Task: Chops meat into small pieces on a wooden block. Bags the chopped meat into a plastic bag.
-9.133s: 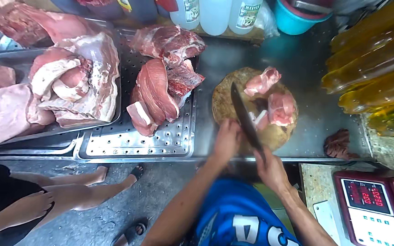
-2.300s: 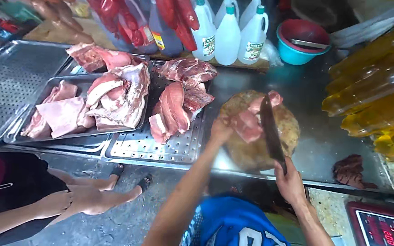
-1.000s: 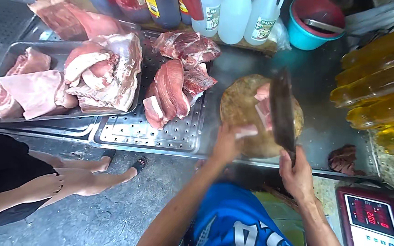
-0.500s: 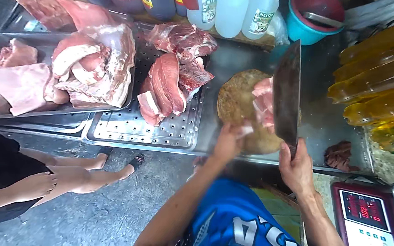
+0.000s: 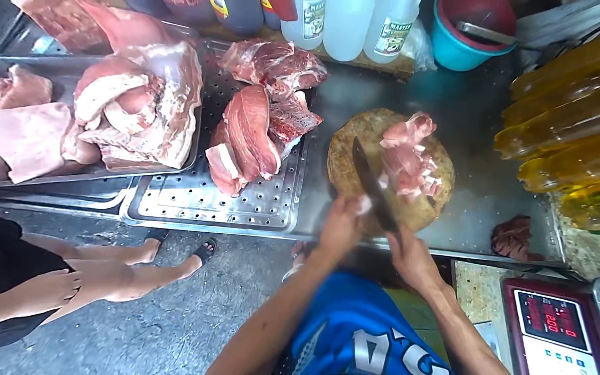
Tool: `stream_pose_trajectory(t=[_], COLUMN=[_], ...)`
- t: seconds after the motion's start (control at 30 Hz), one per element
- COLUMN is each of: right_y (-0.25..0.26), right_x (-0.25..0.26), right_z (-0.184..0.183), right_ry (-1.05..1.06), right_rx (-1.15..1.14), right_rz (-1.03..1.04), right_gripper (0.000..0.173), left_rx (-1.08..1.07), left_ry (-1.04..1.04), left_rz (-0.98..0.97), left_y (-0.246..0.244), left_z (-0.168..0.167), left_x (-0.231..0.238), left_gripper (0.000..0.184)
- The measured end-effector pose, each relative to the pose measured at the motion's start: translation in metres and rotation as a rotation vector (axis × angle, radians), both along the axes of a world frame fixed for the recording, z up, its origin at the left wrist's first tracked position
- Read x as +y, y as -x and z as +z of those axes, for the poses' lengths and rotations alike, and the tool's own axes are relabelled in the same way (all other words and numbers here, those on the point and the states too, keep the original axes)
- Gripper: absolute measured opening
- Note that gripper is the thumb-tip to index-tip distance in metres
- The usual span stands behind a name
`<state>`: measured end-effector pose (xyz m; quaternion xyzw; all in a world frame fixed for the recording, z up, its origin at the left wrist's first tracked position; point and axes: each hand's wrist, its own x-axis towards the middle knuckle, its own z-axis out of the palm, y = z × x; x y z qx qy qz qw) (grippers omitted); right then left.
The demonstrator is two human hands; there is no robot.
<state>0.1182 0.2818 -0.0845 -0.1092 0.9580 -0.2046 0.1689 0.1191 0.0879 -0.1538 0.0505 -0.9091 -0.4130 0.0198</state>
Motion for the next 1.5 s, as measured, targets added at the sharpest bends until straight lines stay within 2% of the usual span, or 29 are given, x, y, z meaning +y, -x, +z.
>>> stream_pose_trajectory(t=[0.07, 0.2, 0.27, 0.33, 0.4, 0.43, 0.5, 0.6, 0.63, 0.73, 0.8, 0.87, 0.97, 1.03, 1.1, 1.17, 1.3, 1.33, 1.43, 1.5], right_y=[0.006, -0.001, -0.005, -0.009, -0.01, -0.01, -0.009, -0.013, -0.012, -0.007, -0.001, 0.007, 0.021, 0.028, 0.032, 0.032, 0.031, 0.03, 0.028, 0.028], right_x=[-0.002, -0.009, -0.012, -0.013, -0.01, -0.007, 0.001, 0.01, 0.013, 0.028, 0.041, 0.051, 0.063, 0.068, 0.069, 0.068, 0.065, 0.065, 0.065, 0.065], right_z=[0.003, 0.029, 0.034, 0.018, -0.007, -0.017, -0.027, -0.026, -0.022, -0.019, -0.022, -0.022, -0.023, -0.033, -0.05, -0.067, -0.072, -0.073, -0.075, -0.074], right_ry=[-0.008, 0.121, 0.16, 0.104, -0.002, -0.001, 0.071, 0.201, 0.238, 0.362, 0.388, 0.347, 0.266, 0.243, 0.225, 0.189, 0.117, 0.106, 0.111, 0.158], right_rx=[0.004, 0.358, 0.434, 0.319, 0.081, 0.055, 0.127, 0.365, 0.44, 0.571, 0.618, 0.645, 0.623, 0.574, 0.466, 0.383, 0.364, 0.366, 0.362, 0.34], right_rz=[-0.004, -0.014, 0.0, 0.031, 0.052, 0.053, 0.035, -0.06, -0.096, -0.21, -0.273, -0.317, -0.383, -0.426, -0.461, -0.473, -0.442, -0.436, -0.434, -0.451], right_gripper=[0.04, 0.039, 0.038, 0.039, 0.042, 0.041, 0.039, 0.036, 0.036, 0.036, 0.036, 0.036, 0.037, 0.037, 0.037, 0.037, 0.038, 0.039, 0.039, 0.039], left_rx=[0.001, 0.001, 0.02, 0.064, 0.093, 0.097, 0.086, -0.007, -0.07, -0.246, -0.29, -0.301, -0.287, -0.273, -0.229, -0.175, -0.032, -0.026, -0.104, -0.16], left_ry=[0.029, 0.012, -0.018, -0.041, -0.024, -0.001, 0.048, 0.094, 0.087, 0.12, 0.191, 0.26, 0.32, 0.324, 0.296, 0.254, 0.161, 0.156, 0.2, 0.248], left_rz=[0.0, -0.013, 0.014, 0.05, 0.066, 0.059, 0.043, 0.025, 0.011, -0.061, -0.112, -0.151, -0.182, -0.194, -0.165, -0.103, -0.084, -0.109, -0.177, -0.225], left_y=[0.004, 0.001, -0.002, -0.004, -0.006, -0.005, 0.002, 0.025, 0.035, 0.066, 0.085, 0.103, 0.116, 0.118, 0.117, 0.117, 0.122, 0.124, 0.137, 0.149], left_z=[0.002, 0.003, 0.001, -0.002, -0.005, -0.005, -0.003, 0.009, 0.017, 0.041, 0.047, 0.044, 0.04, 0.04, 0.04, 0.036, 0.032, 0.036, 0.052, 0.067], left_x=[-0.002, -0.003, -0.002, -0.002, -0.001, -0.001, -0.003, -0.002, -0.002, 0.0, 0.006, 0.017, 0.03, 0.033, 0.033, 0.031, 0.03, 0.033, 0.045, 0.044], left_gripper=[0.028, 0.029, 0.03, 0.027, 0.021, 0.021, 0.024, 0.026, 0.035, 0.09, 0.109, 0.103, 0.058, 0.047, 0.044, 0.048, 0.072, 0.07, 0.05, 0.043])
